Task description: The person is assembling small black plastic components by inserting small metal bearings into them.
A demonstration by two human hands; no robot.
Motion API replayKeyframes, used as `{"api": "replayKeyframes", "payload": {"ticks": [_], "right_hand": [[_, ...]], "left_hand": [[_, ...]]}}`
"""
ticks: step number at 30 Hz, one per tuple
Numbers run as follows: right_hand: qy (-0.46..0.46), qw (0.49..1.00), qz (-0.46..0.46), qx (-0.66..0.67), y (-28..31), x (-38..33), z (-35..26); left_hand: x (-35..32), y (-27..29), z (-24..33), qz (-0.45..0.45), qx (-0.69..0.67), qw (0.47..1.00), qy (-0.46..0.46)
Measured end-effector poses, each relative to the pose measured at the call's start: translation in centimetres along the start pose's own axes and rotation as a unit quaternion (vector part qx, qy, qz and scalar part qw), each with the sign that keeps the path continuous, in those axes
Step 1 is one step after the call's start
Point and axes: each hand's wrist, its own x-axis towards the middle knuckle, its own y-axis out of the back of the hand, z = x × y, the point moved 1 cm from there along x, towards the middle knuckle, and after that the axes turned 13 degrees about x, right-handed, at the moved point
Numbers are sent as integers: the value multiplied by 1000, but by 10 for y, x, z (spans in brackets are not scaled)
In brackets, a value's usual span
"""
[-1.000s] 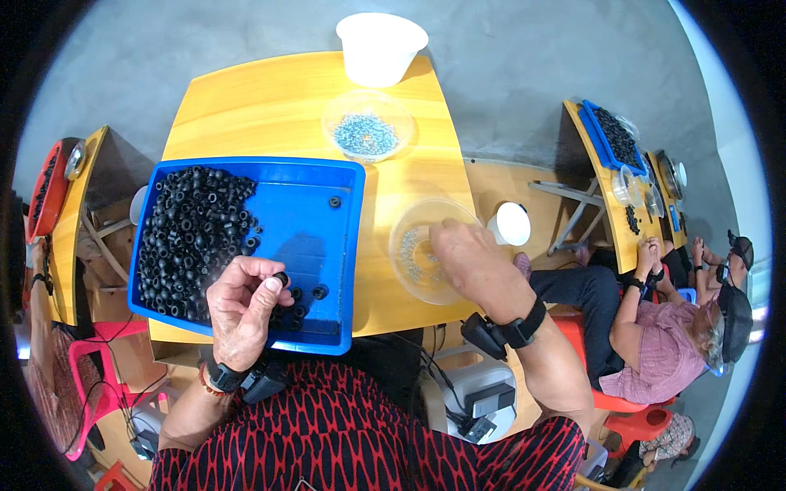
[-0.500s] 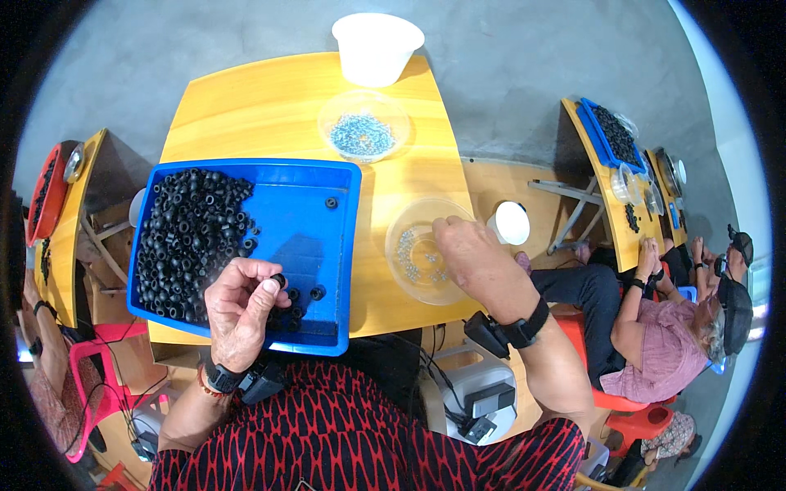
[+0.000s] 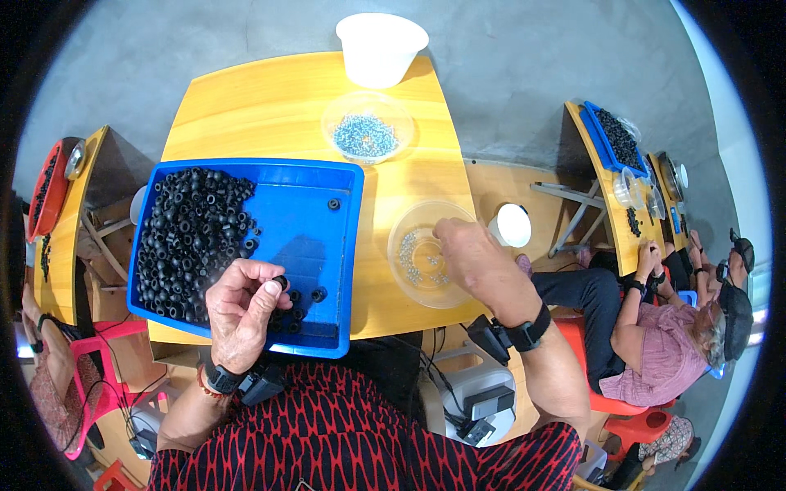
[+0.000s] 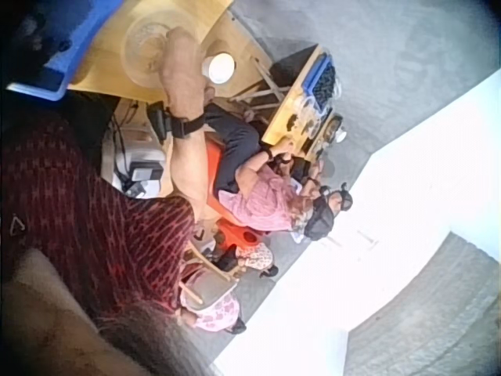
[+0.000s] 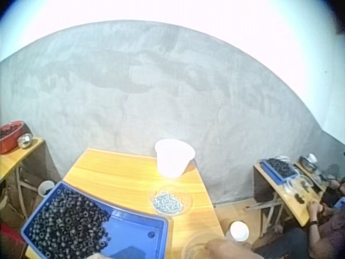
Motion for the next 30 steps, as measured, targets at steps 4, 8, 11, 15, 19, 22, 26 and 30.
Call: {"api": "replayKeyframes", "payload": {"ticks": [4,8,11,15,19,22,26,30], "right_hand": [[30,999,-13,-20,-6,5,8],[67,998,14,-6,-3,6,-4],[106,991,68,43,9,-2,-17],[67,954,80,280,10,-14,-53],[78,866,31,493,-7,-13,-97],[92,823,-4,561,-29,-2,-119],[135,780,-4,612,-57,8,-130],[203,803,27,559,-67,9,-143]], "left_hand": [[1,0,-1,-1,3,1000,-3],[1,3,2,3,-5,1000,-2],[3,-1,-1,5,-78,997,-2],[5,2,-3,-28,-124,992,17],[5,5,0,-52,-140,989,27],[4,9,0,-91,-199,975,29],[-2,14,7,-97,-214,972,25],[-10,19,6,-72,-223,971,33]]}}
